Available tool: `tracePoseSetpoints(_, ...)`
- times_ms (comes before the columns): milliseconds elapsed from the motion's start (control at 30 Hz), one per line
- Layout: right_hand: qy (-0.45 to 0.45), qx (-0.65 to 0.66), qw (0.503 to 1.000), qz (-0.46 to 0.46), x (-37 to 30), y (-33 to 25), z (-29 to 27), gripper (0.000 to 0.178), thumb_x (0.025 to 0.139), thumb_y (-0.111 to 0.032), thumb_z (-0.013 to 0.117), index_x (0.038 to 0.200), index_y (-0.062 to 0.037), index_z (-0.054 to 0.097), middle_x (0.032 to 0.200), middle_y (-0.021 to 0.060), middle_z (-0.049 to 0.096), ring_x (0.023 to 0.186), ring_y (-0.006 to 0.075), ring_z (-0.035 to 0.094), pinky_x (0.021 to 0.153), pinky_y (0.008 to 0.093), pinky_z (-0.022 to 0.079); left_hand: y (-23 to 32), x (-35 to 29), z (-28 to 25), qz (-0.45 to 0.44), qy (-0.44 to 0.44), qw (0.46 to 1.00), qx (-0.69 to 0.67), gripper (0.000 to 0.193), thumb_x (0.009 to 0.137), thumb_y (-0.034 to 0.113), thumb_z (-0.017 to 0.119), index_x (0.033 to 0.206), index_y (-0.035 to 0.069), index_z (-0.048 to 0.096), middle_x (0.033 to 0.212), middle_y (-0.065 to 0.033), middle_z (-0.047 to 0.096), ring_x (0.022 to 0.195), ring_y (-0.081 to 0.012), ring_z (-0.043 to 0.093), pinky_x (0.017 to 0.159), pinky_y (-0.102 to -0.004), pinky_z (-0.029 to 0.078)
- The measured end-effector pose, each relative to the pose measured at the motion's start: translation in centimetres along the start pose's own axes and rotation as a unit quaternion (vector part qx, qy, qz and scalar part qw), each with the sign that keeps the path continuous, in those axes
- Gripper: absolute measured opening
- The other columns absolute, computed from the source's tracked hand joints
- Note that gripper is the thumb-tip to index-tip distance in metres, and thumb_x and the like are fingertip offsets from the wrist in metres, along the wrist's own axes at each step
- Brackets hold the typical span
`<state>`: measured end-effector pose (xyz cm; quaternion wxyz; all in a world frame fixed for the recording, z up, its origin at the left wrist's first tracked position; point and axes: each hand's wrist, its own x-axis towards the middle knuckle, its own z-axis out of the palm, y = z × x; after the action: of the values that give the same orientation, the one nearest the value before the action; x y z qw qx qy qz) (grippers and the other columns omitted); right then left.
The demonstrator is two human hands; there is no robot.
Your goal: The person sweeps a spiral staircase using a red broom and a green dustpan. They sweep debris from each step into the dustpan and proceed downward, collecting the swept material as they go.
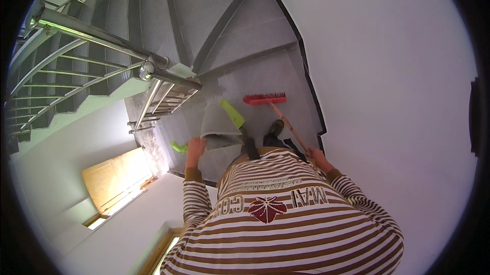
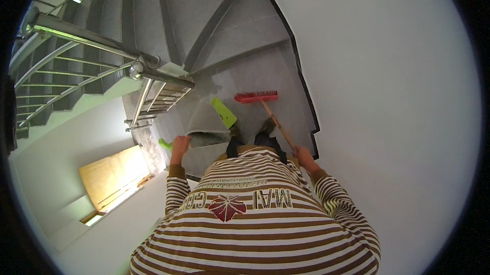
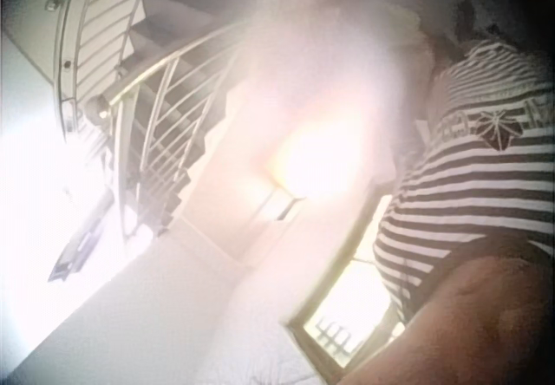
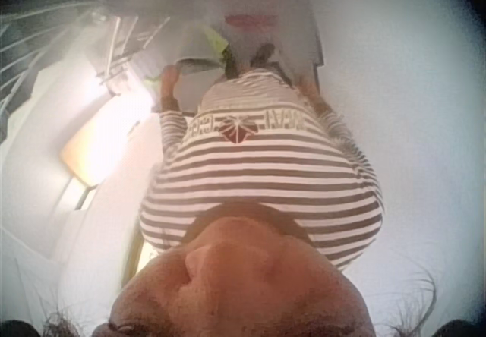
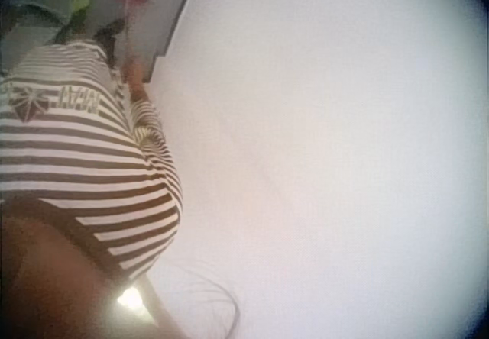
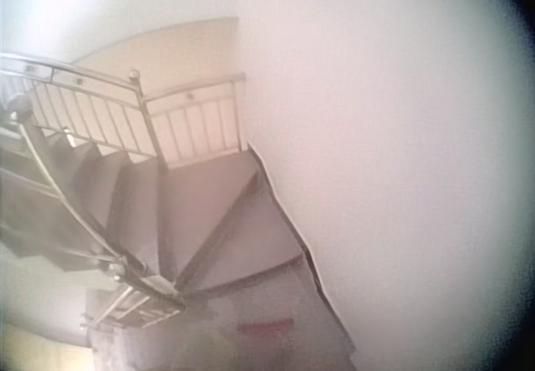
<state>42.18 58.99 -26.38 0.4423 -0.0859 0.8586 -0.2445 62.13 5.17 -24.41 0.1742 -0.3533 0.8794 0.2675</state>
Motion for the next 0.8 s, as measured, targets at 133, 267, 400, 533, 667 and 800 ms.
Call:
tracePoseSetpoints(133, 0.01, 0.032, 0.998, -0.06, -0.9, 0.6, 0.7, 0.028, 0.091, -0.023, 0.065, 0.107, 0.0005, 0.062, 0.096, 0.0288, 0.065, 0.092, 0.0495, 0.061, 0.076, 0.0547, 0.046, -0.8, -0.5, 0.5, -0.043, 0.001, 0.998, -0.034, 0.048, 0.088, 0.04, 0.049, 0.082, -0.004, 0.068, 0.088, -0.0304, 0.065, 0.085, -0.0501, 0.062, 0.075, -0.0571, 0.048)
tracePoseSetpoints(267, -0.001, -0.014, 0.995, -0.101, 0.0, -1.3, 0.2, 0.027, 0.094, -0.023, 0.06, 0.111, -0.0017, 0.061, 0.099, 0.0276, 0.066, 0.092, 0.0498, 0.061, 0.078, 0.0565, 0.046, -2.6, -0.4, 1.5, -0.021, 0.018, 0.993, -0.113, 0.047, 0.087, 0.039, 0.053, 0.081, -0.006, 0.066, 0.081, -0.0302, 0.065, 0.075, -0.0439, 0.065, 0.069, -0.0536, 0.047)
tracePoseSetpoints(400, 0.019, -0.103, 0.994, -0.038, 2.5, -5.6, 0.2, 0.038, 0.094, -0.03, 0.057, 0.121, -0.0041, 0.062, 0.111, 0.0251, 0.066, 0.101, 0.0452, 0.062, 0.088, 0.0484, 0.05, -4.0, -0.8, 2.3, -0.075, 0.025, 0.965, -0.252, 0.044, 0.085, 0.034, 0.06, 0.079, -0.009, 0.064, 0.067, -0.0235, 0.06, 0.065, -0.0279, 0.06, 0.062, -0.0461, 0.044)
tracePoseSetpoints(533, 0.057, -0.058, 0.993, -0.091, 2.7, -7.8, -1.0, 0.044, 0.096, -0.029, 0.054, 0.134, -0.0081, 0.057, 0.115, 0.0252, 0.065, 0.104, 0.0444, 0.062, 0.09, 0.05, 0.049, -0.8, -2.6, -0.2, -0.095, 0.059, 0.93, -0.351, 0.044, 0.085, 0.033, 0.062, 0.073, -0.009, 0.063, 0.06, -0.0128, 0.056, 0.061, -0.0197, 0.054, 0.06, -0.041, 0.042)
tracePoseSetpoints(667, 0.058, -0.107, 0.986, -0.111, 5.1, -9.3, -2.7, 0.046, 0.096, -0.027, 0.053, 0.139, -0.0097, 0.054, 0.111, 0.0256, 0.066, 0.101, 0.0447, 0.063, 0.086, 0.0523, 0.05, 1.1, -5.7, -1.3, -0.097, 0.1, 0.901, -0.41, 0.044, 0.087, 0.034, 0.063, 0.068, -0.006, 0.063, 0.061, -0.0054, 0.055, 0.061, -0.0163, 0.051, 0.059, -0.0372, 0.04)
tracePoseSetpoints(800, 0.043, -0.127, 0.982, -0.132, 7.2, -10.6, -2.1, 0.046, 0.096, -0.025, 0.054, 0.138, -0.0085, 0.054, 0.111, 0.024, 0.066, 0.103, 0.0425, 0.062, 0.089, 0.0493, 0.049, 2.1, -7.5, -2.6, -0.133, 0.094, 0.9, -0.404, 0.044, 0.088, 0.035, 0.062, 0.068, -0.004, 0.062, 0.062, -0.0028, 0.054, 0.063, -0.015, 0.05, 0.06, -0.0357, 0.039)
